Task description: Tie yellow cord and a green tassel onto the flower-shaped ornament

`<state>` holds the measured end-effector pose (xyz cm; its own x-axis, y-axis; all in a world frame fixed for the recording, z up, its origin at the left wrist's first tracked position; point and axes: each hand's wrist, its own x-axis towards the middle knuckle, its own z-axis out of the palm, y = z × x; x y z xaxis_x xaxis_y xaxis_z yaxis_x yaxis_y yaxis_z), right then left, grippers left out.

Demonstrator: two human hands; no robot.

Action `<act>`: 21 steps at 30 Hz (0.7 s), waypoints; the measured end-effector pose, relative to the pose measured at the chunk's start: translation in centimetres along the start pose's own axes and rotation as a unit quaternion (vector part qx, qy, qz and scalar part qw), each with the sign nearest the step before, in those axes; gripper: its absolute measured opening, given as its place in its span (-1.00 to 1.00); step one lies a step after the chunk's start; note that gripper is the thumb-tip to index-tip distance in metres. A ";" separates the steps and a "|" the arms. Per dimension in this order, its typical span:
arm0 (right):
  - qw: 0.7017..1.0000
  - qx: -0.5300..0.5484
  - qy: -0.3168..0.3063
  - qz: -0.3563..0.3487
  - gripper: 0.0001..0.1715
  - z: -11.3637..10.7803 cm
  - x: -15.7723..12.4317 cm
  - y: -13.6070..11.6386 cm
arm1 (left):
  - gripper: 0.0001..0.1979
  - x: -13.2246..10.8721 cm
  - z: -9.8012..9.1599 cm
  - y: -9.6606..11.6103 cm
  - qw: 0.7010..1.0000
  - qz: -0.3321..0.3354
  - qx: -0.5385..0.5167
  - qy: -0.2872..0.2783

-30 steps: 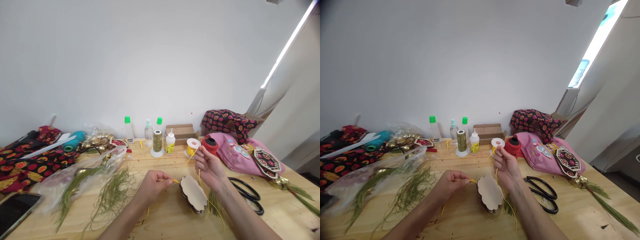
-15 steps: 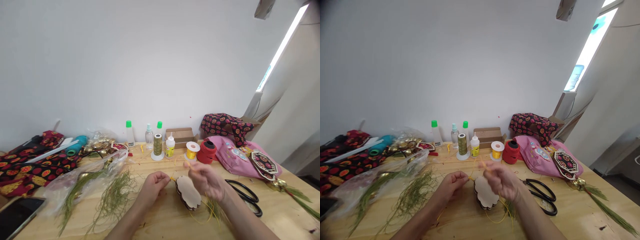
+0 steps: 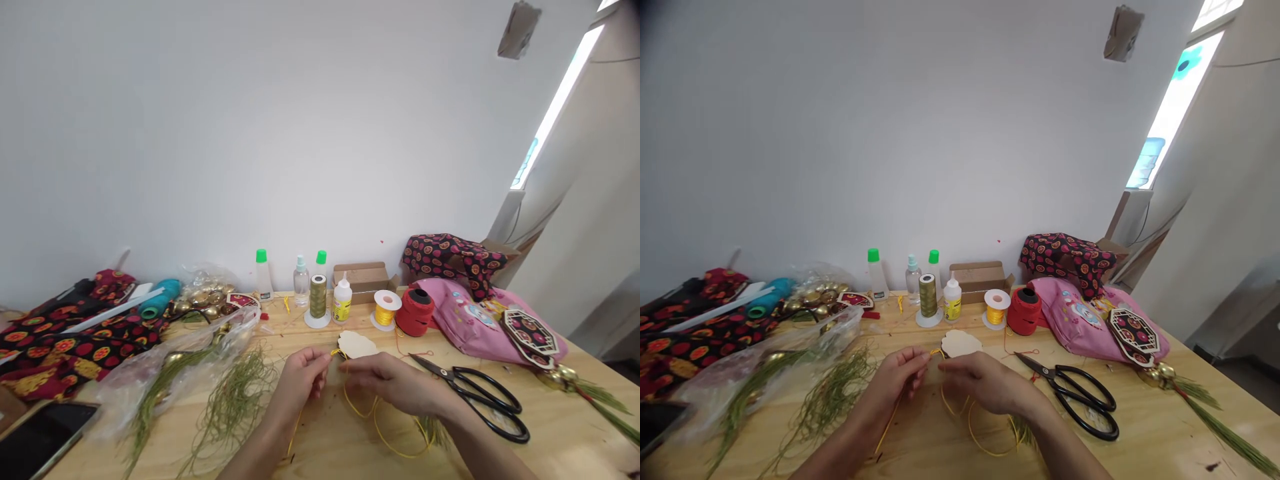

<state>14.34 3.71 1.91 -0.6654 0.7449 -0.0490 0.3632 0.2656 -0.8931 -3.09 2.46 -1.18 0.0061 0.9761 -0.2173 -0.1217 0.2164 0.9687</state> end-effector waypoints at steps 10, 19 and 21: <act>0.971 0.239 0.014 0.031 -0.69 1.1 0.7 -0.6 | -0.74 -0.5 0.6 0.3 0.998 -0.004 0.054 -0.025; 0.872 0.472 0.130 0.026 -0.77 0.4 1.3 0.3 | -0.78 -0.1 0.4 0.0 0.992 0.072 0.102 -0.007; 0.886 0.437 0.152 0.008 -0.77 0.4 1.4 0.3 | -0.79 -0.1 0.3 0.0 0.992 0.072 0.101 0.002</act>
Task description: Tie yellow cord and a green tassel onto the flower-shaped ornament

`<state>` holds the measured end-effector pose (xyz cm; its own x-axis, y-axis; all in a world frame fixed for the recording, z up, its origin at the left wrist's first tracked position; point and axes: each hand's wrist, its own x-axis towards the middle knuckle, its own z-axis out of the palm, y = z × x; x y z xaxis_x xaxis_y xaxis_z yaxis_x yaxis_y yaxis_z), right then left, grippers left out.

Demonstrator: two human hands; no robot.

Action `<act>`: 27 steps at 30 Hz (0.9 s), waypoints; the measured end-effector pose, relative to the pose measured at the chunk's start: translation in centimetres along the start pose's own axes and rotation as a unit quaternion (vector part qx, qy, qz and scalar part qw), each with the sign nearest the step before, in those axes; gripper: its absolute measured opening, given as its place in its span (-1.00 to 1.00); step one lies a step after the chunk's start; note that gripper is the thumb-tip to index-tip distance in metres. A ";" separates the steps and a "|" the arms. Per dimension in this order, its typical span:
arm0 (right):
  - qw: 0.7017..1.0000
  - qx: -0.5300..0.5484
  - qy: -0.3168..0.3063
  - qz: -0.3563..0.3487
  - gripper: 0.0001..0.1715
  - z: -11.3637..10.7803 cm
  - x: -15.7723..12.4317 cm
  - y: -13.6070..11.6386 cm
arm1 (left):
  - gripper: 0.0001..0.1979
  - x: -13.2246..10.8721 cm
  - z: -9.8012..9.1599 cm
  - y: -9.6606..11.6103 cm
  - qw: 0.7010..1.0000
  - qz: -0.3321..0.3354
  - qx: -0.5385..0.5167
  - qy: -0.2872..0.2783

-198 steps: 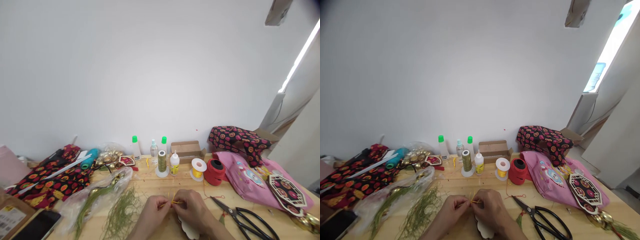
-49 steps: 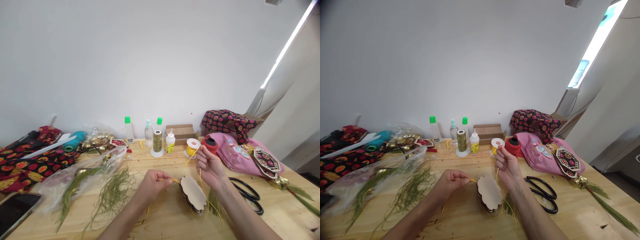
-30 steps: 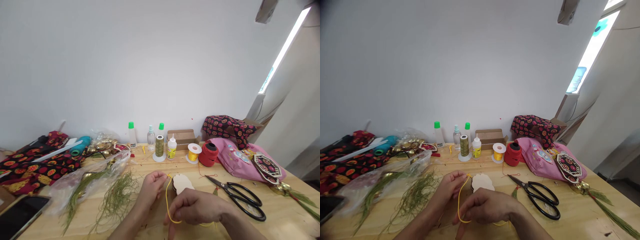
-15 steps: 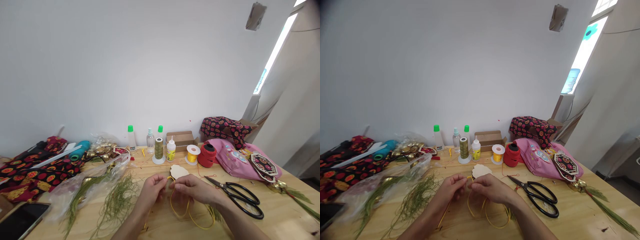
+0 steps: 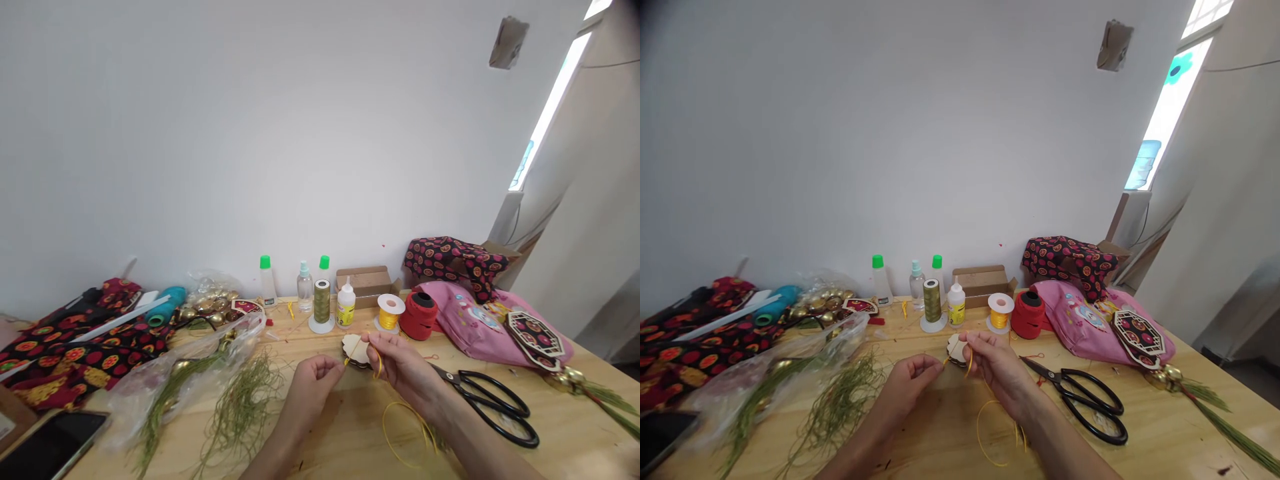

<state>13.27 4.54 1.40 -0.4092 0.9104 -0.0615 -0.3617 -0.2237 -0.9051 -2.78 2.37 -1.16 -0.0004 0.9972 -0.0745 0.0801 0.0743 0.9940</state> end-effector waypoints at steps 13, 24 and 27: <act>0.868 -0.471 -0.070 -0.142 -0.79 1.1 -0.1 2.5 | -0.85 -0.2 0.2 0.8 0.992 -0.014 -0.085 -0.089; 0.814 -0.556 -0.042 -0.161 -0.70 1.2 -0.2 2.8 | -0.77 -0.3 0.6 0.5 0.995 0.030 -0.049 -0.085; 0.818 -0.554 -0.034 -0.149 -0.66 0.9 -0.1 2.9 | -0.71 -0.2 0.4 0.3 0.999 0.001 -0.028 -0.044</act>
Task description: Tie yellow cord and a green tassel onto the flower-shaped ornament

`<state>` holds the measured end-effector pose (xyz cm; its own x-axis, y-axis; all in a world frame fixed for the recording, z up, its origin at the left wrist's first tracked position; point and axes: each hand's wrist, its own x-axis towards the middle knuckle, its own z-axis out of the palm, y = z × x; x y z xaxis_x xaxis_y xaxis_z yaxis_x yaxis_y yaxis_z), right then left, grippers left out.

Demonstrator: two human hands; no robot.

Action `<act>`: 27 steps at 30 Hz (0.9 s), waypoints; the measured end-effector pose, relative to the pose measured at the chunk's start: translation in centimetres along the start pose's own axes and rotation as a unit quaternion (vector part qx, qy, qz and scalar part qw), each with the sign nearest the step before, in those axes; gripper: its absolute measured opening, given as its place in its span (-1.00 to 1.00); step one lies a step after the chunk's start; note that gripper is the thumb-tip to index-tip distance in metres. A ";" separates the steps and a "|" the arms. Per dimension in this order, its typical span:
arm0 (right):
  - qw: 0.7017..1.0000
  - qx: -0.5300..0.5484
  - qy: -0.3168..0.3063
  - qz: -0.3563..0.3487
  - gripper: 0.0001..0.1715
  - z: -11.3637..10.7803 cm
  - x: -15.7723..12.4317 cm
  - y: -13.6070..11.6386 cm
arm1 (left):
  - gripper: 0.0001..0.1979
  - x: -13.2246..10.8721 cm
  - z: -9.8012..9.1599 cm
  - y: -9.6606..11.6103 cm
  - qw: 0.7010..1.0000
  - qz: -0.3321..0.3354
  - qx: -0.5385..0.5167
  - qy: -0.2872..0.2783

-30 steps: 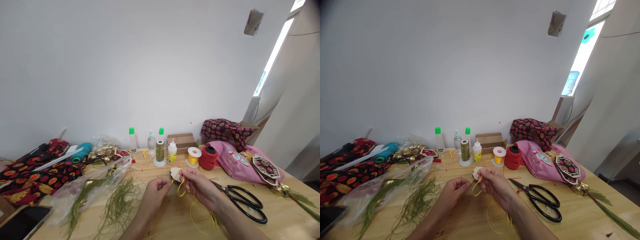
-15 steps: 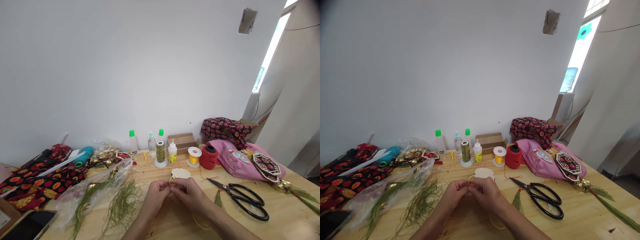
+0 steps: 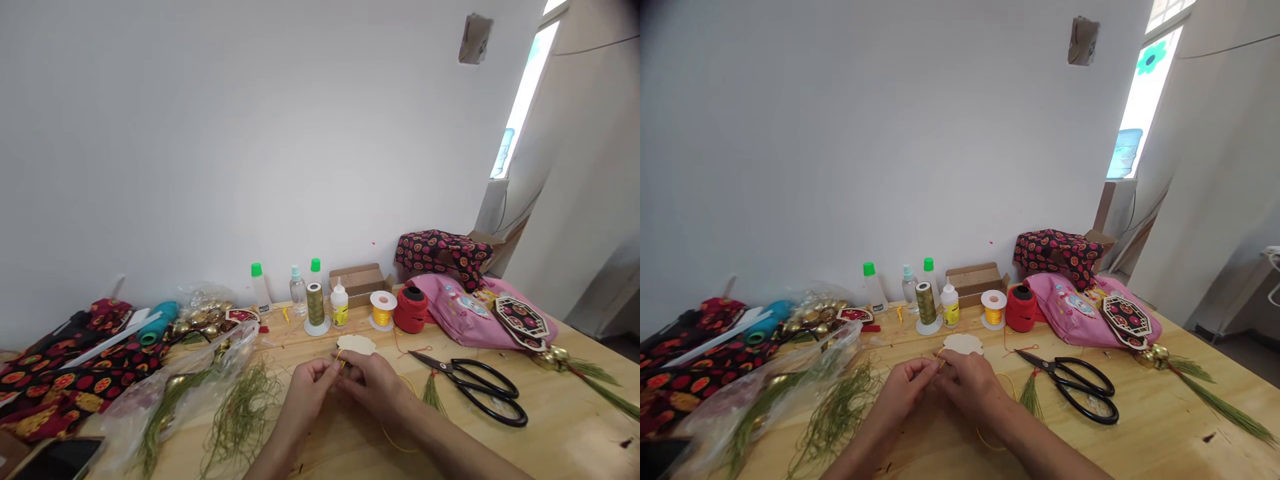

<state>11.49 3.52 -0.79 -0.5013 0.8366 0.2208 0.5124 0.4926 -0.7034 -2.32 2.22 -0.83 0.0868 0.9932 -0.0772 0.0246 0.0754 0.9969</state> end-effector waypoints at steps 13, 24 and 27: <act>0.995 -0.087 0.024 -0.034 -0.74 -0.5 0.1 -0.2 | -0.69 0.2 -0.7 0.1 0.999 -0.041 0.029 0.004; 0.995 -0.100 0.030 0.001 -0.70 -0.7 0.6 0.0 | -0.70 0.1 -0.4 -0.1 0.997 0.009 0.061 0.036; 0.994 -0.104 0.032 0.002 -0.73 -0.8 0.4 -0.1 | -0.69 0.1 -0.5 0.0 0.998 -0.028 0.043 0.029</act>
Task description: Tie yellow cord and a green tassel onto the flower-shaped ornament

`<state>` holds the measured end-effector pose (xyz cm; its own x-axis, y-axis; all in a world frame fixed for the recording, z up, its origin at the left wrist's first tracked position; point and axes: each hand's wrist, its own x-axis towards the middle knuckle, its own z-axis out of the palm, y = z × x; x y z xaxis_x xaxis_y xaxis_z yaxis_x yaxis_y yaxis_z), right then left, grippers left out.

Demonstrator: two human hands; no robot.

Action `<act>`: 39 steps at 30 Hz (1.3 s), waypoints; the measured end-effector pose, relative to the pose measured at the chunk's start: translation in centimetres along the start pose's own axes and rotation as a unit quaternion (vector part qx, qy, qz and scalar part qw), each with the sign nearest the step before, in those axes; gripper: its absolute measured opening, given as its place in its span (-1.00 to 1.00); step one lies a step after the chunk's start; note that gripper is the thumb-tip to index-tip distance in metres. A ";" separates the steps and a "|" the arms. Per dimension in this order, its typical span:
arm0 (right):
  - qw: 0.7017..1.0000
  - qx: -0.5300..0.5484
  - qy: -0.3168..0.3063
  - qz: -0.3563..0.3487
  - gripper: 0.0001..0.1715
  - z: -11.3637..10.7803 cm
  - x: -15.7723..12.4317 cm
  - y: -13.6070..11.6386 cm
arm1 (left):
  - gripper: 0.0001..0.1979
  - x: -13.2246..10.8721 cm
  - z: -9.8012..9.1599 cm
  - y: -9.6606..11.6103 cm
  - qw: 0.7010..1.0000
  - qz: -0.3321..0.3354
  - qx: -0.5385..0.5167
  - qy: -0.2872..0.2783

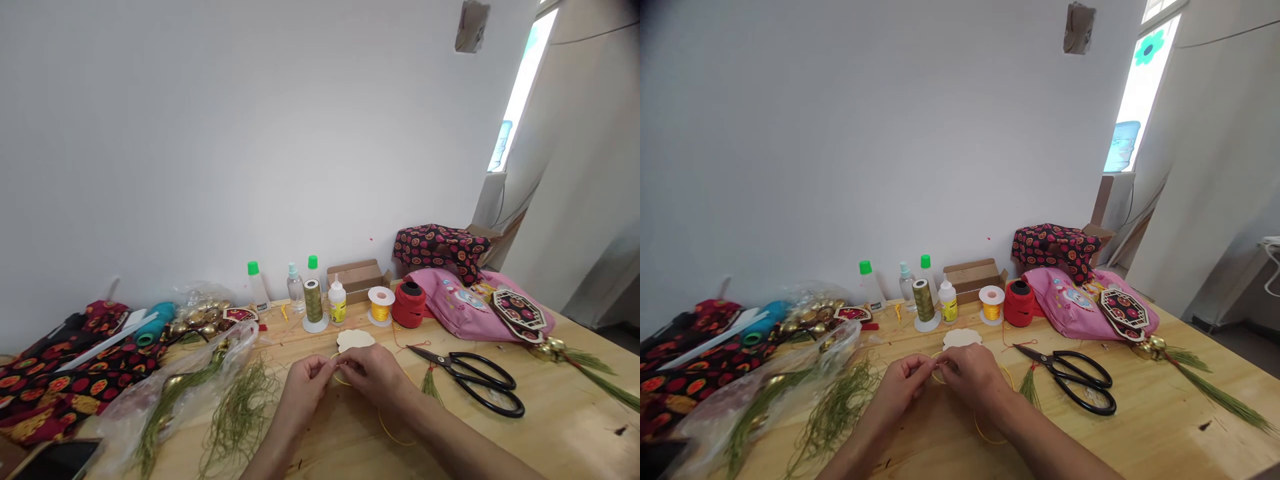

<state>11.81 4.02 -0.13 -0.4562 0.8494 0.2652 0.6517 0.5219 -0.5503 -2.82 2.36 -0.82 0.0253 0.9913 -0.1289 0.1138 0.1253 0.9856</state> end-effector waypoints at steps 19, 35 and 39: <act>0.999 -0.034 0.006 0.028 -0.79 -0.4 -0.2 -0.3 | -0.75 0.2 -0.3 -0.1 0.997 0.079 -0.016 0.019; 0.913 0.387 -0.064 0.114 -0.87 -2.2 0.3 -0.2 | -0.81 0.3 -0.2 -0.1 0.998 0.039 -0.046 0.028; 0.857 0.509 -0.071 0.044 -0.76 -6.9 -1.0 -0.9 | -0.74 0.5 -0.4 -0.3 0.997 0.021 -0.073 0.021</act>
<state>15.85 3.25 5.61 -0.5485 0.8263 0.1279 -0.1456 0.0563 -0.9877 -3.24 2.78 -1.16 -0.0156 0.9961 -0.0865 -0.0314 0.0859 0.9958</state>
